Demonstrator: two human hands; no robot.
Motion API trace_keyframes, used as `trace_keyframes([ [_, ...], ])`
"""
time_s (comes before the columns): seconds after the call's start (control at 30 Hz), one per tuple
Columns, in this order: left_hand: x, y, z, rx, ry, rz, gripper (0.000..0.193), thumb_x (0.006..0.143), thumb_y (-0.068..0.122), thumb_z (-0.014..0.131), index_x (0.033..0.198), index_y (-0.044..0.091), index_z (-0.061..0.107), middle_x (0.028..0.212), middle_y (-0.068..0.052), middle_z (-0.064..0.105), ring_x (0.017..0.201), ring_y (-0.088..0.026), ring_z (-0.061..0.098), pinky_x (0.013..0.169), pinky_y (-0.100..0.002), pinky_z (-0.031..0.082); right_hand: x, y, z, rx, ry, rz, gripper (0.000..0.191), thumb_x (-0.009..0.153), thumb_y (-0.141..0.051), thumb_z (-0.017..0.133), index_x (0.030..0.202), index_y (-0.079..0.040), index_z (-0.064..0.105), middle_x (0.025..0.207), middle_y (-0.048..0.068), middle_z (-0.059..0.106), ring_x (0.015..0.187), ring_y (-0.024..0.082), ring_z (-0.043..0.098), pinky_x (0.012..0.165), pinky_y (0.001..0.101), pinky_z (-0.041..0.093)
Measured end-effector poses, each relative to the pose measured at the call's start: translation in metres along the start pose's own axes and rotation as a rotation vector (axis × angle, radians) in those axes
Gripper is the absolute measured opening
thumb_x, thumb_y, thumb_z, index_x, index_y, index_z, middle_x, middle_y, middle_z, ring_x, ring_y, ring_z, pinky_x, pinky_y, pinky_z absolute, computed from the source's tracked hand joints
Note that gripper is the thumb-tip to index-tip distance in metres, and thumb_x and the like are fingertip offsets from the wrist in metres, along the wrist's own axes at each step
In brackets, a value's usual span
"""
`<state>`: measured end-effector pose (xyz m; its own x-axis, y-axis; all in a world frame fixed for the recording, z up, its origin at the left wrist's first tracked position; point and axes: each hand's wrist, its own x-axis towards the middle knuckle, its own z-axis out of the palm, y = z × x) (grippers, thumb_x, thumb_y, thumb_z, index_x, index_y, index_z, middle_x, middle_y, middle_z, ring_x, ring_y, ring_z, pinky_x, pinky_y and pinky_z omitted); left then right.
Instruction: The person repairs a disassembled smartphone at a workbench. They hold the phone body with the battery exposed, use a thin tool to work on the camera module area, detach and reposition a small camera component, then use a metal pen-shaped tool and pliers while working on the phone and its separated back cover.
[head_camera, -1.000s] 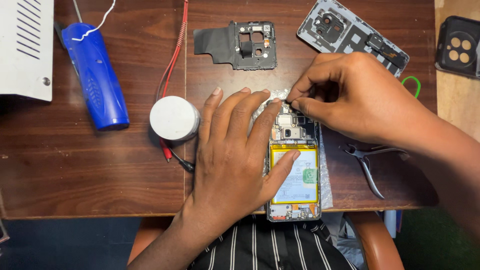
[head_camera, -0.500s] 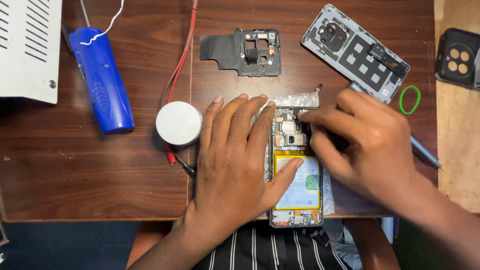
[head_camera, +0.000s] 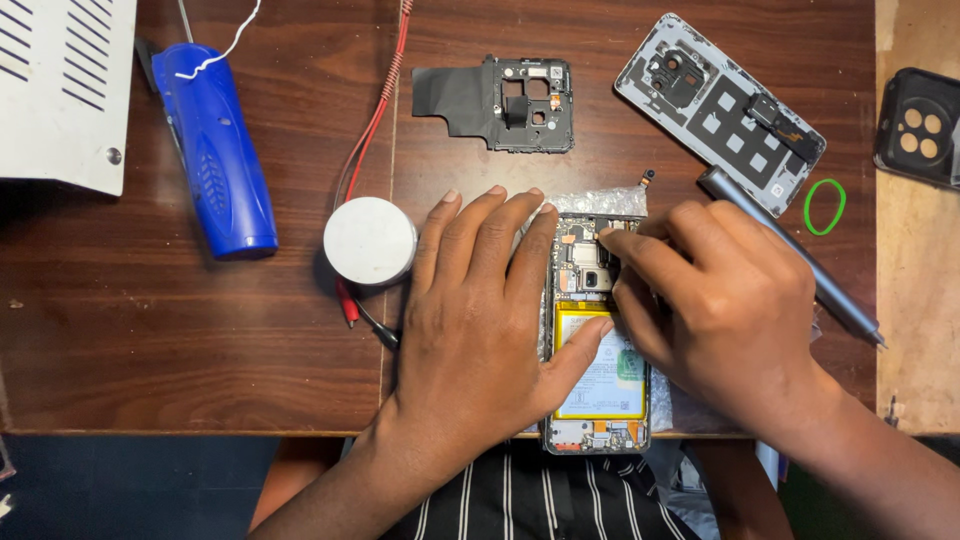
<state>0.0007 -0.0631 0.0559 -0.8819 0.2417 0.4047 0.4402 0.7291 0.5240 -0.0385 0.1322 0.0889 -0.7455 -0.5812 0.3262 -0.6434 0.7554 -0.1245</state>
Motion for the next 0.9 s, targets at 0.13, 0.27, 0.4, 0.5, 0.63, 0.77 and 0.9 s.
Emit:
trace_keyframes([
  [0.13,0.0,0.0,-0.001,-0.006,-0.017,-0.007,0.077,0.083,0.042,0.08,0.133,-0.012,0.055,0.137,-0.026,0.053,0.136,-0.042,0.046,0.122,-0.059,0.027,0.003,-0.007,-0.004,-0.196,-0.017,-0.093,0.025,0.08,-0.012,0.075,0.104,-0.008,0.076,0.085,0.005,0.06,0.079,0.024,0.059,0.067,0.0377,0.046],
  [0.27,0.001,0.0,-0.001,-0.008,-0.02,-0.009,0.077,0.082,0.041,0.08,0.132,-0.013,0.055,0.136,-0.027,0.054,0.135,-0.042,0.047,0.122,-0.058,0.027,0.007,-0.011,-0.01,-0.291,-0.072,-0.135,0.03,0.08,-0.016,0.07,0.107,-0.007,0.075,0.085,0.006,0.06,0.08,0.023,0.058,0.065,0.0357,0.043],
  [0.4,0.001,0.0,0.0,-0.012,-0.025,-0.01,0.076,0.079,0.038,0.081,0.131,-0.012,0.056,0.135,-0.027,0.056,0.133,-0.042,0.048,0.122,-0.058,0.027,0.008,-0.016,-0.009,-0.258,-0.134,-0.111,0.032,0.081,-0.015,0.067,0.109,-0.003,0.073,0.09,0.009,0.059,0.085,0.026,0.058,0.07,0.0379,0.043],
  [0.5,0.002,0.0,0.0,-0.014,-0.018,-0.012,0.078,0.074,0.035,0.081,0.131,-0.012,0.057,0.136,-0.026,0.056,0.133,-0.042,0.048,0.123,-0.058,0.027,0.006,-0.023,-0.003,-0.319,-0.177,-0.085,0.027,0.081,-0.014,0.066,0.104,-0.002,0.071,0.088,0.009,0.058,0.084,0.025,0.058,0.073,0.0384,0.043],
  [0.63,0.002,-0.001,0.0,-0.018,-0.019,-0.015,0.079,0.074,0.035,0.082,0.131,-0.012,0.057,0.136,-0.026,0.056,0.133,-0.043,0.048,0.122,-0.058,0.027,0.006,-0.029,0.002,-0.315,-0.143,-0.04,0.028,0.08,-0.014,0.065,0.104,-0.001,0.071,0.091,0.01,0.058,0.087,0.026,0.058,0.077,0.0392,0.043],
  [0.77,0.002,-0.001,0.0,-0.01,-0.022,-0.012,0.077,0.076,0.036,0.081,0.131,-0.012,0.057,0.135,-0.027,0.056,0.133,-0.043,0.048,0.121,-0.058,0.028,0.009,-0.024,-0.001,-0.273,-0.118,-0.043,0.028,0.079,-0.012,0.067,0.105,-0.002,0.072,0.091,0.009,0.059,0.087,0.027,0.058,0.077,0.0404,0.042],
  [0.9,0.001,0.001,-0.002,-0.023,-0.006,-0.009,0.076,0.083,0.043,0.08,0.131,-0.012,0.057,0.134,-0.027,0.056,0.133,-0.043,0.048,0.12,-0.059,0.029,0.007,-0.011,-0.007,-0.033,-0.045,0.03,0.034,0.072,-0.001,0.068,0.104,-0.007,0.076,0.092,0.009,0.061,0.087,0.029,0.058,0.075,0.0419,0.041],
])
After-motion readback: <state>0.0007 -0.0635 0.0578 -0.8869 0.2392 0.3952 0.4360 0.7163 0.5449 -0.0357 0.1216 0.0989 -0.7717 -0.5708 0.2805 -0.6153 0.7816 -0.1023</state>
